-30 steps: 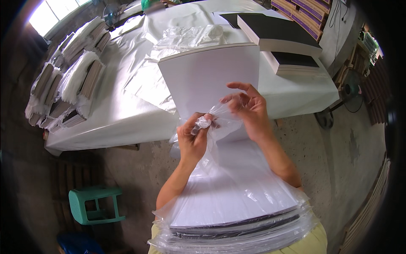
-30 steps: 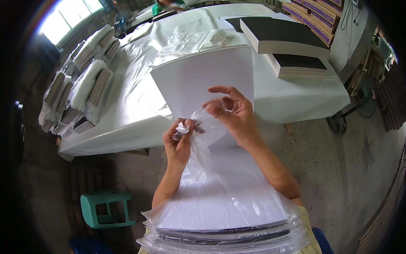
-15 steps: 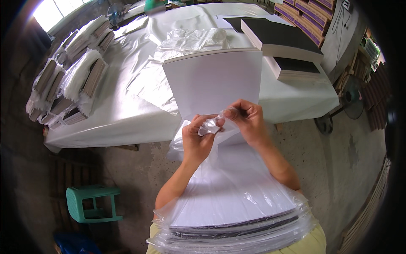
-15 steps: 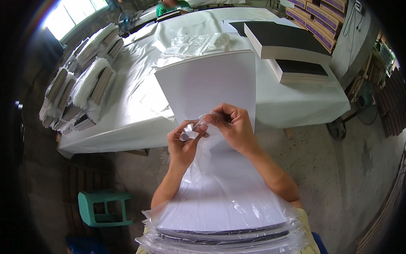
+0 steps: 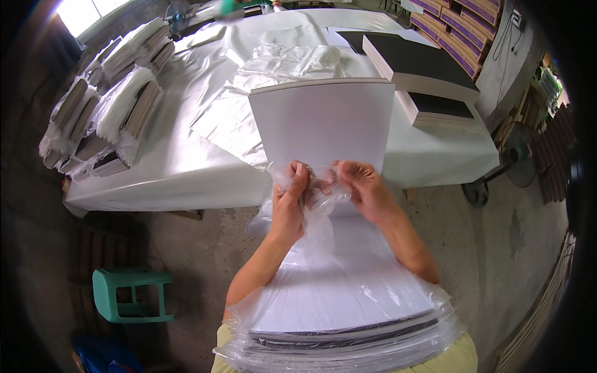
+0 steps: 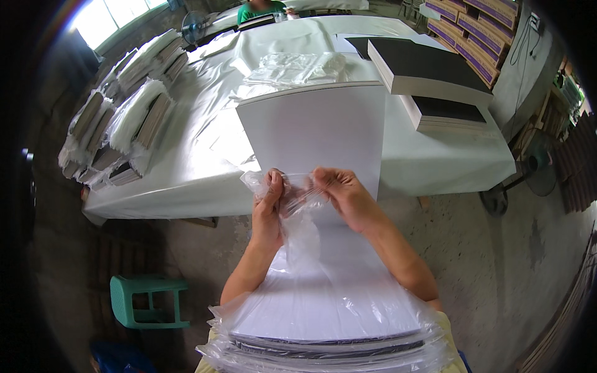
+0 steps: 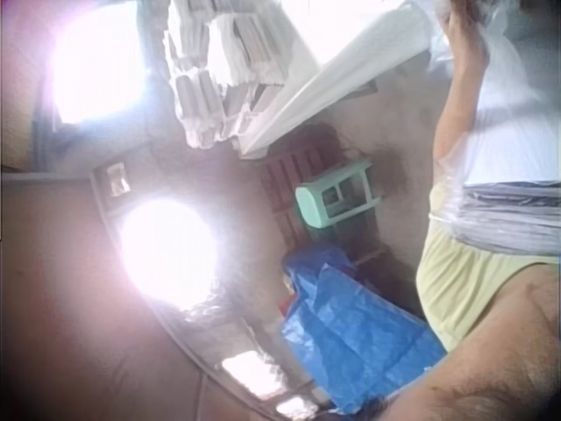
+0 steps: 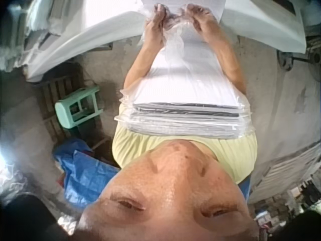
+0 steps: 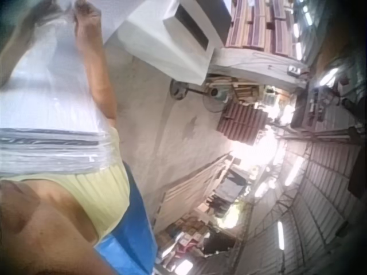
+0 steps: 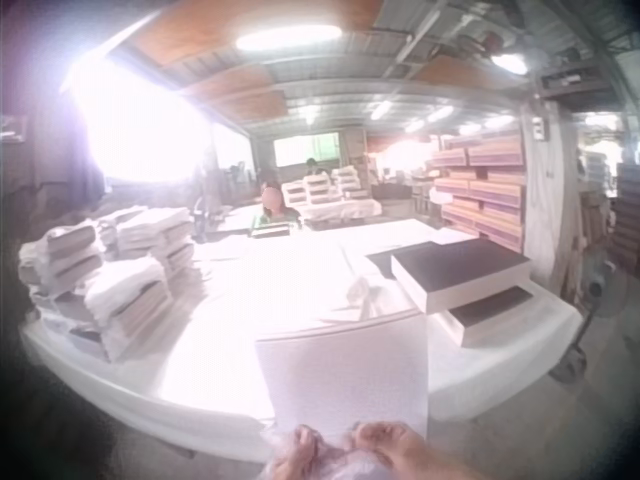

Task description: The person wraps black paper products in plastic film by hand, pulling the film around each item and tucking it underneath while working at a table.

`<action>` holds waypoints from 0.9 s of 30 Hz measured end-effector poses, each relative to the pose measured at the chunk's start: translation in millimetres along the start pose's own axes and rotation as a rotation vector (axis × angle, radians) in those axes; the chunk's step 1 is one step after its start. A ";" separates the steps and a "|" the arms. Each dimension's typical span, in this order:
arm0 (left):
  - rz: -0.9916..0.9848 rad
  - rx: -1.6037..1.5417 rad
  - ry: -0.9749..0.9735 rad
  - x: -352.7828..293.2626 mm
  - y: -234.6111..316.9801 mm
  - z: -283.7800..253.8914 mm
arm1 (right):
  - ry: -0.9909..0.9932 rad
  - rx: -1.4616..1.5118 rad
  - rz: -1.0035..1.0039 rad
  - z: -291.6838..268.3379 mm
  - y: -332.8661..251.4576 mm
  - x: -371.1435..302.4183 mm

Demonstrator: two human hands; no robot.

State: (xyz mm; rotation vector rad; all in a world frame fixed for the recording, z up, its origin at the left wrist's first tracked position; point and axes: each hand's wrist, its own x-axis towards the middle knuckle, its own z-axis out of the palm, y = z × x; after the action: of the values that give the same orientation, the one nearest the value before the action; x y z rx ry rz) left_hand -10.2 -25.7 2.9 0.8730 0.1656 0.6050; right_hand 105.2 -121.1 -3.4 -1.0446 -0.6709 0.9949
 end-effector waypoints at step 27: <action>-0.302 0.027 -0.322 -13.0 18.8 -118.2 | -0.419 0.579 -0.414 -100.0 -4.3 -15.5</action>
State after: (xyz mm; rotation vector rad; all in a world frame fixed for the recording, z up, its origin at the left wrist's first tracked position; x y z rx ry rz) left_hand -73.3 55.2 -60.0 0.9376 0.0119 0.1763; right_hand 184.2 -174.6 -37.4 -0.1737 -0.8297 0.9616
